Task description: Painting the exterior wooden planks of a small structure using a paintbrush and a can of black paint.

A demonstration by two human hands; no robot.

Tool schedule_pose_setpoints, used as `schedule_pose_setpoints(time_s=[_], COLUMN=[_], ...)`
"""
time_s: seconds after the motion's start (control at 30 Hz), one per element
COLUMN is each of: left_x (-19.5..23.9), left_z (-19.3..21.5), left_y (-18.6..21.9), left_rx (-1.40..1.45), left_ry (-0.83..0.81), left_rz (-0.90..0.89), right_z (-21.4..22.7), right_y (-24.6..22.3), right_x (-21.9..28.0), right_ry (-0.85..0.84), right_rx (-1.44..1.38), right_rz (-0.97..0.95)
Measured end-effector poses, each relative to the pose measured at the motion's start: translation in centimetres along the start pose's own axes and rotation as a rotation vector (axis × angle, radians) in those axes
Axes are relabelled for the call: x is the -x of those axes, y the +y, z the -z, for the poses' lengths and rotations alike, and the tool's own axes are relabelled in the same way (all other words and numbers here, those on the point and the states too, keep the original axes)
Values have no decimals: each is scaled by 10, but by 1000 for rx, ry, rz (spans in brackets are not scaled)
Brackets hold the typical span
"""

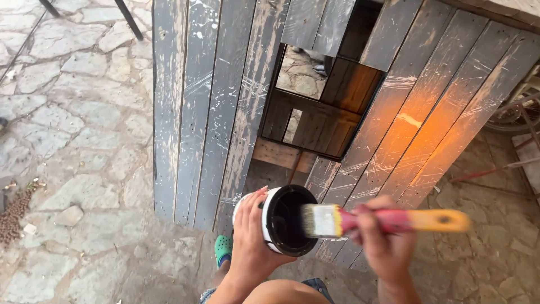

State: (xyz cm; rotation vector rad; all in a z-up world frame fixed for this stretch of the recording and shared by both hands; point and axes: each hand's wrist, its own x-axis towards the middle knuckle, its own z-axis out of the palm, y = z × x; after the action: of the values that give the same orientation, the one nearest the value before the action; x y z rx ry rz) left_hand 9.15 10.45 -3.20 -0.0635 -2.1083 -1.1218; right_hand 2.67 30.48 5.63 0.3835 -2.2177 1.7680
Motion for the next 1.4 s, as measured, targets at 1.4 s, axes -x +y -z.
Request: schedule_pose_setpoints(time_s=[1.4], left_x=[0], left_z=[-24], left_y=[-2], left_rx=[-137], left_ry=[9], left_rz=[46], right_z=[-15], right_y=[0], right_x=[-16], right_ry=[-296], right_rx=[-155], right_rz=[19])
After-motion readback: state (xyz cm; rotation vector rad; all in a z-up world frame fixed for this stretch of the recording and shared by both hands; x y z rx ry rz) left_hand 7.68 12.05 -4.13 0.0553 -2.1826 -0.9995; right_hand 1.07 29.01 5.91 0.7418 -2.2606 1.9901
